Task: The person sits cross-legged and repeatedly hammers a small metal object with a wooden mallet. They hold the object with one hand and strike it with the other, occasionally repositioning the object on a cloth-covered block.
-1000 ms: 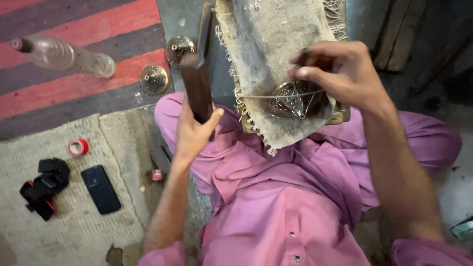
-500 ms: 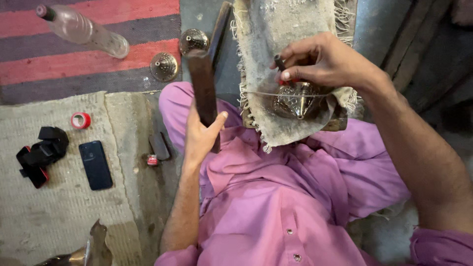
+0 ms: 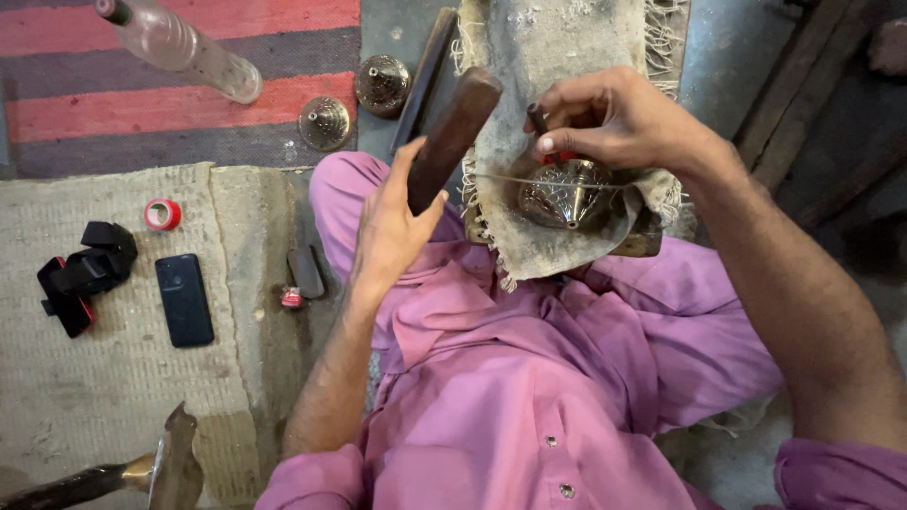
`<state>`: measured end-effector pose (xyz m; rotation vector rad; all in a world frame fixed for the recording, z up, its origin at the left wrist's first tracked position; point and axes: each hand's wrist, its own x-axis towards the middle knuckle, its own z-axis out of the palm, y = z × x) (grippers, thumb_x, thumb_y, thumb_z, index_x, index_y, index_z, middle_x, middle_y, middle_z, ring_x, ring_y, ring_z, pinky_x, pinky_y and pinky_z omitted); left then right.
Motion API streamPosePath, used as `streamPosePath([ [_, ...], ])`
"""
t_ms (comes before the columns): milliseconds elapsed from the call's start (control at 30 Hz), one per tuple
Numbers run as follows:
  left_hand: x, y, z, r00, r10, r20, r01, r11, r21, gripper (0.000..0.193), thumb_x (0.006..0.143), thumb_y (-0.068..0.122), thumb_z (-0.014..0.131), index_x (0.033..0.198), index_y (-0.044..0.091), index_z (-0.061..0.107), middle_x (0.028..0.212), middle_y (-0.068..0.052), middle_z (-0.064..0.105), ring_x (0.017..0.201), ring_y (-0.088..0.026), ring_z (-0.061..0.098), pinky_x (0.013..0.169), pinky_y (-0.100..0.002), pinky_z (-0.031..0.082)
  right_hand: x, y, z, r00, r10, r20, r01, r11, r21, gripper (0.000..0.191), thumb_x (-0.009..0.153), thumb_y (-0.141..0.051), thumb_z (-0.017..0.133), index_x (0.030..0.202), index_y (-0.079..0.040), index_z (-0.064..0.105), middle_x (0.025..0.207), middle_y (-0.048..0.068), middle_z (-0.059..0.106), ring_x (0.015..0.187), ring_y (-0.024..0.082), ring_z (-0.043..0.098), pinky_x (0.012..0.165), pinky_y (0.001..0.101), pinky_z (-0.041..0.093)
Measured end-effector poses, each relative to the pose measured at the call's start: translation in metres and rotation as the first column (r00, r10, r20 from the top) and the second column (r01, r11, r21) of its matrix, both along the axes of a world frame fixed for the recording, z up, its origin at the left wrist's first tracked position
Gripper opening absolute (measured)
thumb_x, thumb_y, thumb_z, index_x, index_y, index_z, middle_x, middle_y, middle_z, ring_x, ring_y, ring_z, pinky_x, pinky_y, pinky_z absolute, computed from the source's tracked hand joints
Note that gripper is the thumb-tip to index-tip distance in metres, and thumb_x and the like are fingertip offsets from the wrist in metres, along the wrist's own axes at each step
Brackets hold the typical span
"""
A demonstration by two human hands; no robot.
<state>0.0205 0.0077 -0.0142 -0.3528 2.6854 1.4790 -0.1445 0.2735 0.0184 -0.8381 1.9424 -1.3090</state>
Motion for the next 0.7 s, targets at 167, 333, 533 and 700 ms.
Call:
streamPosePath([
  [167,-0.012,0.003,0.002,0.917,-0.056,-0.395,0.096,0.992,0.081,0.068,0.098,0.009,0.073,0.156,0.009,0.038,0.146,-0.023,0.061,0.137,-0.039,0.061,0.114,-0.041,0.047,0.002,-0.001,0.002,0.995,0.0,-0.1,0.001,1.0,0.009,0.023,0.093,-0.012,0.078,0.113,-0.002,0.072,0.088,0.004,0.076,0.077,0.008,0.068,0.07,0.0255,0.057],
  [333,-0.019,-0.001,0.007,0.939,-0.14,-0.313,0.106,0.987,-0.124,0.07,0.096,0.006,0.073,0.157,0.013,0.039,0.148,-0.022,0.058,0.136,-0.04,0.059,0.111,-0.043,0.049,0.003,0.0,0.004,0.989,-0.003,-0.151,0.006,1.0,0.02,0.024,0.093,-0.015,0.078,0.113,-0.002,0.073,0.089,0.003,0.076,0.08,0.007,0.071,0.073,0.0249,0.059],
  [533,-0.018,-0.002,0.013,0.923,-0.192,-0.333,0.1,0.957,-0.274,0.076,0.087,0.001,0.075,0.154,0.019,0.044,0.138,-0.018,0.063,0.127,-0.04,0.063,0.105,-0.046,0.051,0.001,0.001,0.002,0.997,0.014,-0.08,-0.014,1.0,-0.003,0.02,0.094,-0.014,0.078,0.109,-0.001,0.073,0.088,0.004,0.075,0.08,0.008,0.069,0.073,0.0252,0.058],
  [700,-0.02,-0.002,0.014,0.829,-0.214,-0.516,0.096,0.964,-0.247,0.073,0.092,0.0,0.075,0.155,0.017,0.042,0.144,-0.02,0.06,0.132,-0.042,0.061,0.109,-0.047,0.051,0.001,0.001,0.0,1.0,0.002,-0.024,-0.003,0.999,-0.047,0.021,0.094,-0.011,0.076,0.111,0.0,0.071,0.089,0.003,0.076,0.081,0.007,0.069,0.073,0.0238,0.058],
])
